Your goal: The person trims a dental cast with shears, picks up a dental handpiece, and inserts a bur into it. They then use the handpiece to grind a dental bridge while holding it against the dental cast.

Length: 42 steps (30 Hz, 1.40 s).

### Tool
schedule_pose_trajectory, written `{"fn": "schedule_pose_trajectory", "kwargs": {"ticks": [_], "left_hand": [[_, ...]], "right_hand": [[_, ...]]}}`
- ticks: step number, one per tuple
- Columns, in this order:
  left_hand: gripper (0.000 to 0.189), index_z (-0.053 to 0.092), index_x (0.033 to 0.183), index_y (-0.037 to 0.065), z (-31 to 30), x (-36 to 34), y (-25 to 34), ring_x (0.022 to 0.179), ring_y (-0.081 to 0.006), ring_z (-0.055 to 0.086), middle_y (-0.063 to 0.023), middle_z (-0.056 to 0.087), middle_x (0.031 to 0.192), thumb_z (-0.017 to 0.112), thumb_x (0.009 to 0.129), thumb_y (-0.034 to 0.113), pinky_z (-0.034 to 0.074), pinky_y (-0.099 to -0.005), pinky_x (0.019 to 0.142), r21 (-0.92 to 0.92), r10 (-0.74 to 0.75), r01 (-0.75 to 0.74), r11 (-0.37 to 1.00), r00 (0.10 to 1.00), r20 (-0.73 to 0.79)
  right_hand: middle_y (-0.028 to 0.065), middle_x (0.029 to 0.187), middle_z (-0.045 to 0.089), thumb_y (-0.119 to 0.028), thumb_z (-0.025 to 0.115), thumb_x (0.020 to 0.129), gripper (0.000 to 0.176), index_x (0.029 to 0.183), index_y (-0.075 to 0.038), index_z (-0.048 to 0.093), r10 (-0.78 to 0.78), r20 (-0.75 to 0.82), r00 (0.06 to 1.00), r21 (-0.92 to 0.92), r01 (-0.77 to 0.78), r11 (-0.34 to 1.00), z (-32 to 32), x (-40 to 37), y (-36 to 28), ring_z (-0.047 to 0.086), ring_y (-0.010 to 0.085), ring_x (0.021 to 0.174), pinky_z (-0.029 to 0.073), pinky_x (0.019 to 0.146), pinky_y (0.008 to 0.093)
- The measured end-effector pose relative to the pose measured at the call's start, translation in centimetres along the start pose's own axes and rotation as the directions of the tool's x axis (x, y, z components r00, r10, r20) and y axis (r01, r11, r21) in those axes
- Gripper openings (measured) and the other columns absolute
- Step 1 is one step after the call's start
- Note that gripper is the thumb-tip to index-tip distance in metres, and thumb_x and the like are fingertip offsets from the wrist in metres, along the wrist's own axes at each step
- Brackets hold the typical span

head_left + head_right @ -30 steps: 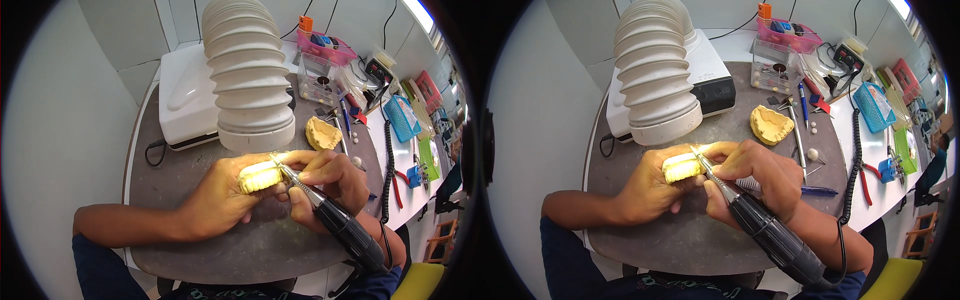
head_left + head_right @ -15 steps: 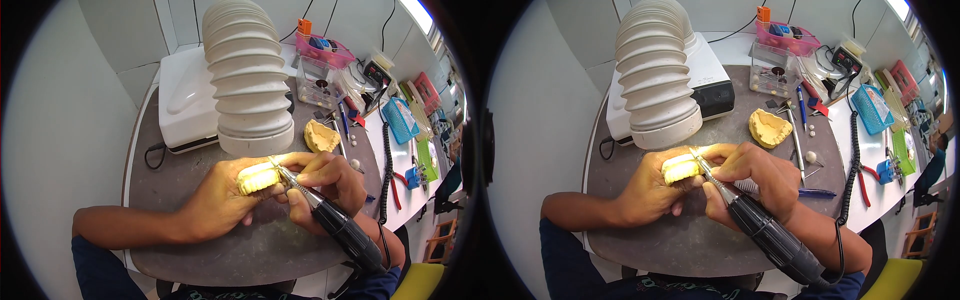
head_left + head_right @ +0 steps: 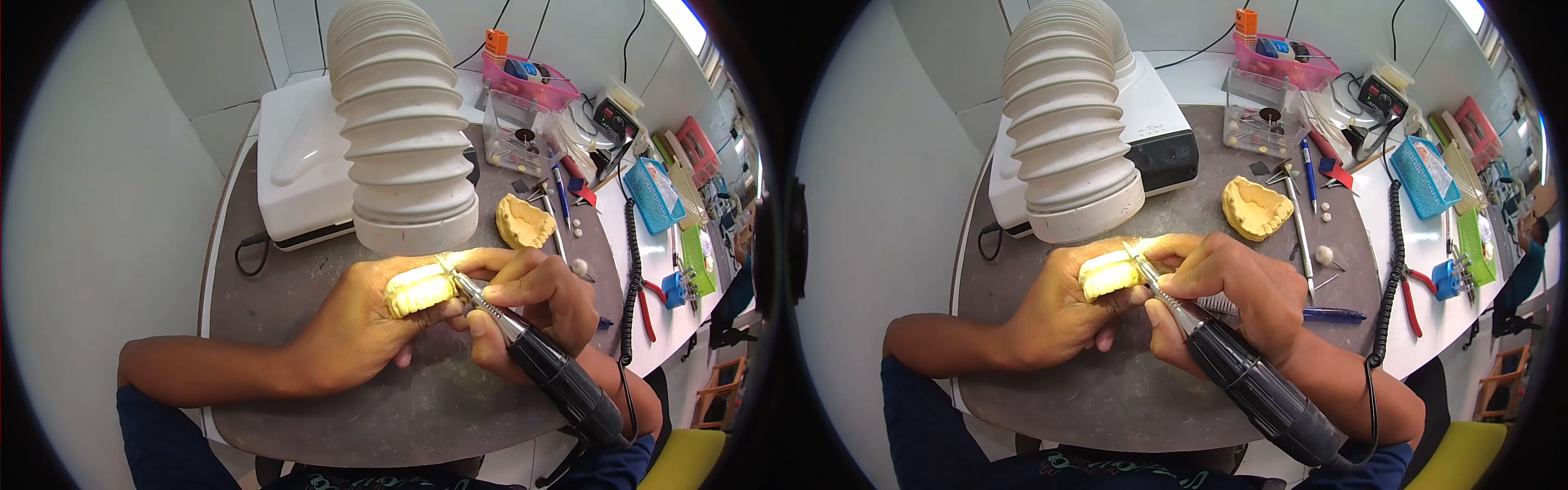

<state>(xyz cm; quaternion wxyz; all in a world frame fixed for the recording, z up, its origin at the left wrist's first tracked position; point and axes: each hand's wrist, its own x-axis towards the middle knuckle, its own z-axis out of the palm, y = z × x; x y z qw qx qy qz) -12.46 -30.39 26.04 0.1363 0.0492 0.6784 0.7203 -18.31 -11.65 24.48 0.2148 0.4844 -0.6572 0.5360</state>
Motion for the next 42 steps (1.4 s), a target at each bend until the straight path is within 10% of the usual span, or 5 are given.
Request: {"fn": "schedule_pose_trajectory", "kwargs": {"ticks": [37,42], "left_hand": [[0.035,0.063,0.12,-0.001,0.0,-0.2,-0.3,0.057,-0.003,0.054,-0.0004,0.067,0.085,0.067,0.094,0.022,0.045,-0.0205,0.048,0.032,-0.019,0.021,0.999,0.999,-0.032],[0.036,0.062,0.121,-0.001,0.0,-0.2,-0.3,0.057,-0.0028,0.054,-0.0003,0.067,0.085,0.068,0.094,0.021,0.045,-0.02,0.048,0.046,-0.008,0.01,0.999,0.999,-0.038]], "right_hand": [[0.0123,0.071,0.064,-0.001,0.081,0.067,0.027,0.084,0.001,0.06,-0.026,0.03,0.999,-0.016,0.027,1.0,-0.3,0.2,-0.4,0.072,0.0271,0.071,0.061,0.069,0.0348],[0.014,0.076,0.061,0.002,0.072,0.077,0.028,0.096,0.004,0.052,-0.066,0.181,0.981,0.012,0.065,0.998,-0.8,0.3,-0.4,0.072,0.0348,0.084,0.06,0.079,0.0444]]}}
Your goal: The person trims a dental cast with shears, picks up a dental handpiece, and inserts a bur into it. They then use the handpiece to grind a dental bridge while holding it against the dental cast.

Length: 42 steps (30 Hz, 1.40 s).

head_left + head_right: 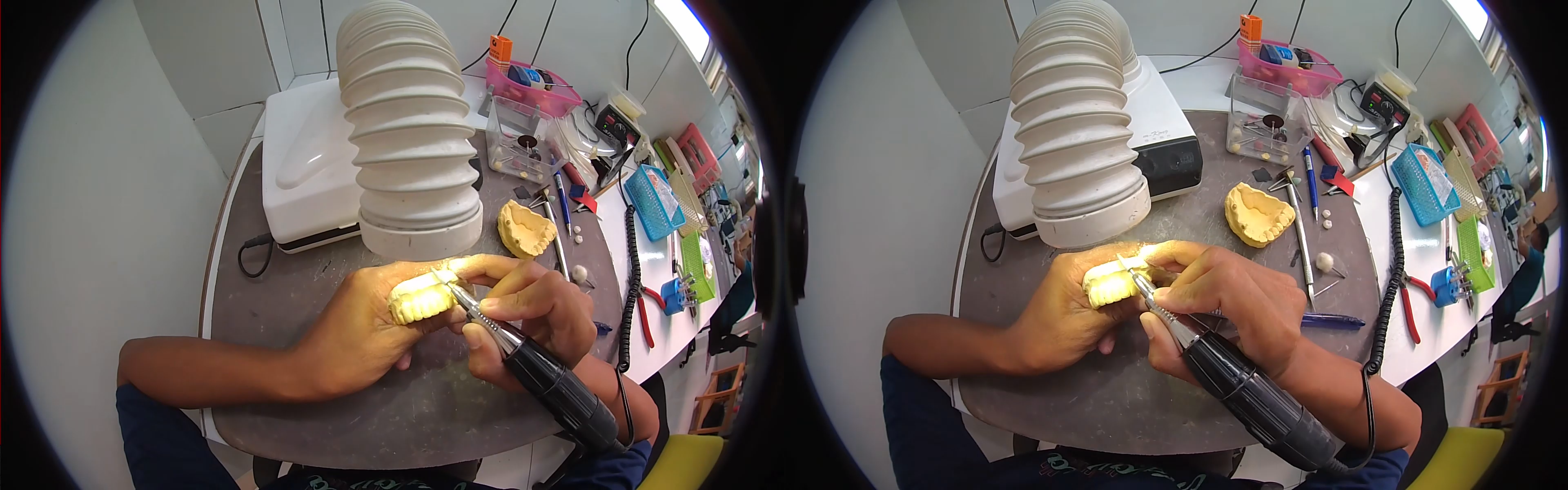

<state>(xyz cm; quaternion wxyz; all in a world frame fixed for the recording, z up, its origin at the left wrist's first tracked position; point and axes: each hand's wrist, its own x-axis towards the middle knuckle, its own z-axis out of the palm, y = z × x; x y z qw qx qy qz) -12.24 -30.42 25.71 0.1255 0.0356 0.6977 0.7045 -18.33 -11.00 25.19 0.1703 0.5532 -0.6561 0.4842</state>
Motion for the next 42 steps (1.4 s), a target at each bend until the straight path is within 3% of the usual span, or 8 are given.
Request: {"fn": "schedule_pose_trajectory", "kwargs": {"ticks": [22,25,27,40,42], "left_hand": [[0.034,0.064,0.117,-0.001,0.1,0.0,0.0,0.057,-0.0036,0.054,-0.0004,0.066,0.082,0.068,0.094,0.023,0.045,-0.0206,0.048,-0.034,-0.005,0.005,0.999,1.0,0.001],[0.035,0.064,0.117,-0.001,-0.1,0.1,-0.2,0.057,-0.0038,0.054,-0.0006,0.066,0.083,0.067,0.094,0.025,0.045,-0.0209,0.048,-0.017,-0.013,0.013,1.0,1.0,0.011],[0.035,0.064,0.117,-0.001,0.0,0.1,0.1,0.057,-0.0038,0.054,-0.0006,0.066,0.083,0.067,0.094,0.025,0.045,-0.021,0.048,-0.018,-0.01,0.01,1.0,1.0,0.019],[0.034,0.063,0.118,-0.001,-0.1,0.2,-0.1,0.057,-0.0036,0.054,-0.0013,0.068,0.085,0.066,0.095,0.023,0.045,-0.0205,0.047,-0.018,0.014,-0.014,1.0,1.0,0.024],[0.033,0.063,0.117,-0.001,0.1,0.1,0.0,0.056,-0.0034,0.054,-0.0015,0.068,0.085,0.066,0.095,0.023,0.044,-0.0203,0.047,-0.031,0.017,-0.017,0.999,1.0,0.022]], "right_hand": [[0.0148,0.079,0.06,0.004,0.072,0.076,0.029,0.096,0.003,0.051,0.044,-0.006,0.999,-0.017,-0.044,0.999,0.1,-0.2,0.0,0.072,0.0341,0.081,0.06,0.08,0.0458],[0.0149,0.078,0.06,0.004,0.072,0.076,0.029,0.095,0.004,0.051,0.02,-0.003,1.0,-0.018,-0.02,1.0,0.3,-0.1,0.0,0.072,0.0349,0.082,0.06,0.079,0.0443],[0.0111,0.07,0.063,0.0,0.081,0.066,0.028,0.084,0.0,0.059,0.066,-0.169,0.983,-0.034,-0.073,0.997,0.9,-0.2,0.1,0.072,0.0267,0.071,0.06,0.068,0.0339],[0.0126,0.07,0.064,0.0,0.08,0.065,0.028,0.083,0.0,0.058,0.067,-0.152,0.986,-0.019,-0.071,0.997,0.8,-0.3,0.2,0.073,0.0272,0.071,0.06,0.066,0.0334],[0.013,0.07,0.064,0.0,0.079,0.065,0.028,0.083,0.0,0.058,0.148,-0.188,0.971,0.007,-0.149,0.989,0.9,-0.5,0.1,0.073,0.0274,0.071,0.06,0.066,0.0336]]}}
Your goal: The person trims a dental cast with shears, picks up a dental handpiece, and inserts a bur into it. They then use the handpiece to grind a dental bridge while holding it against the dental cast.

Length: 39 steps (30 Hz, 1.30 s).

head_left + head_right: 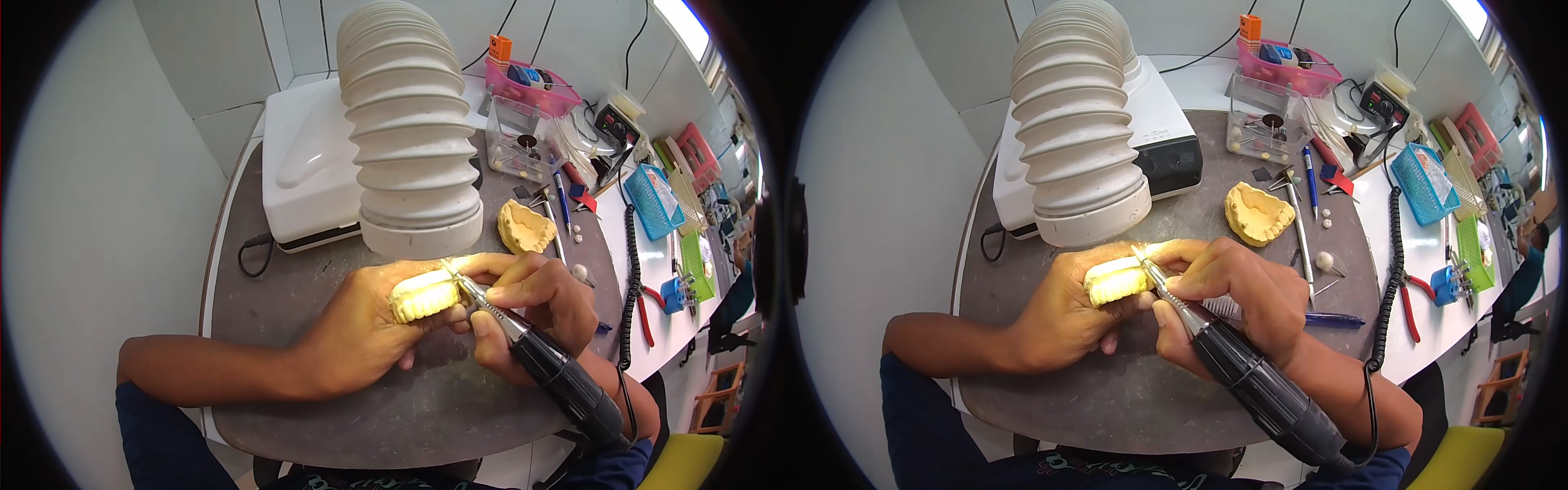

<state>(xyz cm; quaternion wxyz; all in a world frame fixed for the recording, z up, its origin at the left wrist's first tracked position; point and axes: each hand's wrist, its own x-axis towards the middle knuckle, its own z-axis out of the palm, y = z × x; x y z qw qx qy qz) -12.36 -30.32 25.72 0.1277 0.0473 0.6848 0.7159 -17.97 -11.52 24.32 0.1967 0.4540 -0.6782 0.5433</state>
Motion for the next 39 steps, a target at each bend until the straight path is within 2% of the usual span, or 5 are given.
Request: {"fn": "schedule_pose_trajectory", "kwargs": {"ticks": [3,12,20,22,39], "left_hand": [[0.032,0.063,0.116,-0.002,-0.09,-0.05,0.04,0.056,-0.0033,0.054,-0.0017,0.068,0.085,0.066,0.095,0.023,0.044,-0.0199,0.047,-0.025,-0.009,0.009,1.0,1.0,0.002],[0.03,0.063,0.113,-0.002,-0.24,-0.2,0.95,0.052,-0.0039,0.054,-0.0022,0.067,0.084,0.064,0.097,0.023,0.043,-0.0197,0.046,-0.038,-0.068,0.069,0.997,0.997,0.028],[0.028,0.065,0.105,-0.001,-0.4,-0.12,0.91,0.049,-0.0036,0.054,-0.0007,0.066,0.077,0.063,0.098,0.027,0.039,-0.0185,0.041,0.007,-0.107,0.107,0.994,0.994,0.029],[0.028,0.065,0.104,0.0,-0.34,-0.11,0.87,0.048,-0.0035,0.054,-0.0006,0.067,0.077,0.063,0.098,0.028,0.038,-0.0182,0.04,-0.039,-0.083,0.085,0.996,0.996,0.031],[0.028,0.066,0.106,0.0,-0.43,-0.03,0.59,0.05,-0.003,0.055,0.0006,0.066,0.075,0.064,0.097,0.026,0.039,-0.0172,0.041,-0.06,-0.069,0.072,0.996,0.997,0.045]], "right_hand": [[0.0132,0.07,0.064,0.0,0.079,0.064,0.028,0.083,0.0,0.058,-0.086,0.018,0.996,-0.001,0.086,0.996,0.08,0.27,0.25,0.073,0.0279,0.073,0.06,0.066,0.0334],[0.013,0.071,0.064,-0.001,0.081,0.066,0.029,0.084,0.0,0.058,-0.131,0.034,0.991,-0.034,0.132,0.991,0.11,0.52,0.05,0.073,0.0285,0.073,0.06,0.067,0.034],[0.0119,0.071,0.064,-0.001,0.081,0.066,0.029,0.084,0.0,0.059,-0.114,0.026,0.993,-0.014,0.114,0.993,0.06,0.49,0.22,0.073,0.0281,0.073,0.06,0.067,0.0333],[0.0115,0.071,0.064,-0.001,0.081,0.066,0.029,0.084,-0.001,0.059,-0.125,0.029,0.992,-0.009,0.125,0.992,0.1,0.48,0.28,0.073,0.0282,0.073,0.06,0.066,0.0332],[0.0133,0.072,0.063,0.0,0.079,0.066,0.028,0.086,0.001,0.059,-0.124,0.011,0.992,-0.03,0.125,0.992,-0.06,0.31,0.6,0.073,0.0296,0.074,0.06,0.066,0.0341]]}}
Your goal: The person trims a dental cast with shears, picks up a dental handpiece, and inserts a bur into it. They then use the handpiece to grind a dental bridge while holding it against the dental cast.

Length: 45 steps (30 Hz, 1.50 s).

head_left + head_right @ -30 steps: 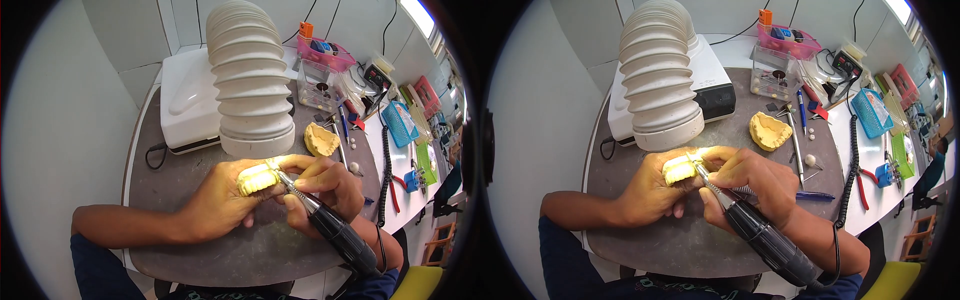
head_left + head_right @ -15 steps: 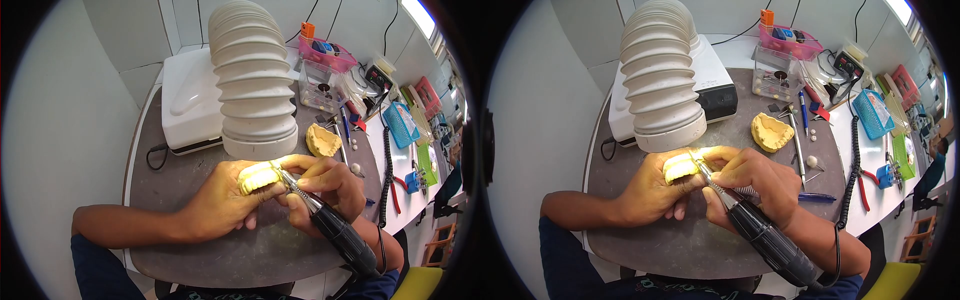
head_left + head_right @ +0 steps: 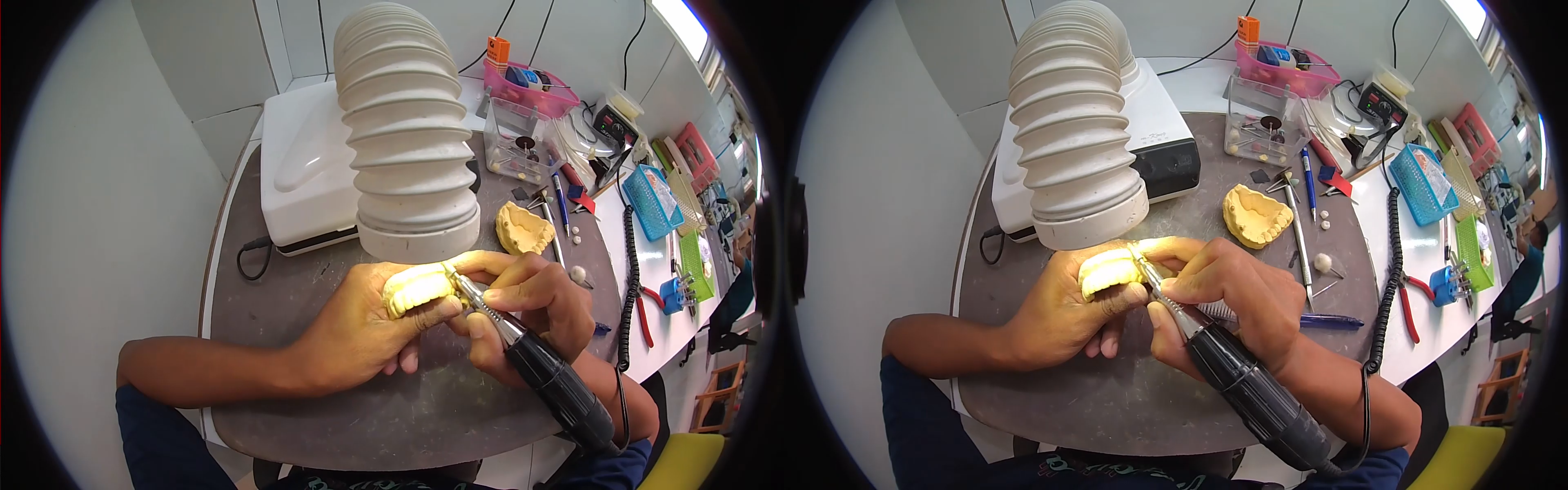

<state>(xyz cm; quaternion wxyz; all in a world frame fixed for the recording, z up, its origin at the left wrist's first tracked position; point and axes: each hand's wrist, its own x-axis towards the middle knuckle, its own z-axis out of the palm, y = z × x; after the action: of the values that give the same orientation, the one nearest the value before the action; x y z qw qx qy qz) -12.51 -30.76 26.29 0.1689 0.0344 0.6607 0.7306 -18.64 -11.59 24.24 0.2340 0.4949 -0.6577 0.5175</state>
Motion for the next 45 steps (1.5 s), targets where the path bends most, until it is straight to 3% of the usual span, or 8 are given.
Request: {"fn": "schedule_pose_trajectory", "kwargs": {"ticks": [17,35,41,43,45], "left_hand": [[0.028,0.066,0.11,-0.001,0.7,0.1,-0.3,0.053,-0.0025,0.051,0.0016,0.061,0.072,0.069,0.094,0.022,0.043,-0.0199,0.046,0.032,0.072,-0.069,0.997,0.995,-0.073],[0.025,0.067,0.105,0.0,0.2,0.2,-0.1,0.053,-0.0033,0.052,0.0015,0.061,0.072,0.067,0.094,0.023,0.042,-0.0199,0.046,0.013,0.007,-0.006,1.0,0.999,-0.031],[0.031,0.066,0.108,0.001,0.1,0.0,0.0,0.064,-0.0039,0.055,0.0002,0.063,0.078,0.063,0.095,0.028,0.046,-0.0209,0.052,0.098,0.157,-0.159,0.982,0.987,0.024],[0.04,0.064,0.109,-0.001,-0.1,0.4,-0.3,0.071,-0.004,0.053,-0.0015,0.062,0.081,0.055,0.097,0.037,0.044,-0.0218,0.06,-0.174,0.105,-0.094,0.98,0.993,0.055],[0.044,0.063,0.108,-0.001,-0.6,0.7,-1.2,0.072,-0.0046,0.05,-0.0015,0.06,0.081,0.051,0.098,0.04,0.042,-0.0219,0.062,-0.164,0.112,-0.098,0.982,0.991,0.079]], "right_hand": [[0.0124,0.073,0.065,-0.002,0.082,0.067,0.028,0.086,0.0,0.061,0.012,0.006,1.0,0.011,-0.012,1.0,-0.1,0.2,-0.6,0.073,0.0296,0.075,0.06,0.068,0.0349],[0.0129,0.072,0.065,0.0,0.08,0.066,0.03,0.087,0.001,0.06,0.021,0.006,1.0,-0.011,-0.021,1.0,-0.2,0.1,-0.6,0.073,0.0282,0.074,0.06,0.069,0.0332],[0.0169,0.075,0.065,-0.003,0.079,0.071,0.03,0.091,0.002,0.057,0.023,-0.023,0.999,0.066,-0.021,0.998,-0.4,0.2,-0.1,0.074,0.031,0.08,0.058,0.066,0.0323],[0.0176,0.075,0.066,-0.004,0.08,0.072,0.031,0.091,0.002,0.057,0.053,-0.026,0.998,0.057,-0.052,0.997,-0.4,0.1,-0.2,0.074,0.032,0.082,0.058,0.067,0.0327],[0.0177,0.075,0.066,-0.004,0.08,0.072,0.03,0.091,0.002,0.056,0.052,-0.015,0.999,0.041,-0.051,0.998,-0.4,0.1,-0.4,0.074,0.0322,0.082,0.058,0.067,0.0328]]}}
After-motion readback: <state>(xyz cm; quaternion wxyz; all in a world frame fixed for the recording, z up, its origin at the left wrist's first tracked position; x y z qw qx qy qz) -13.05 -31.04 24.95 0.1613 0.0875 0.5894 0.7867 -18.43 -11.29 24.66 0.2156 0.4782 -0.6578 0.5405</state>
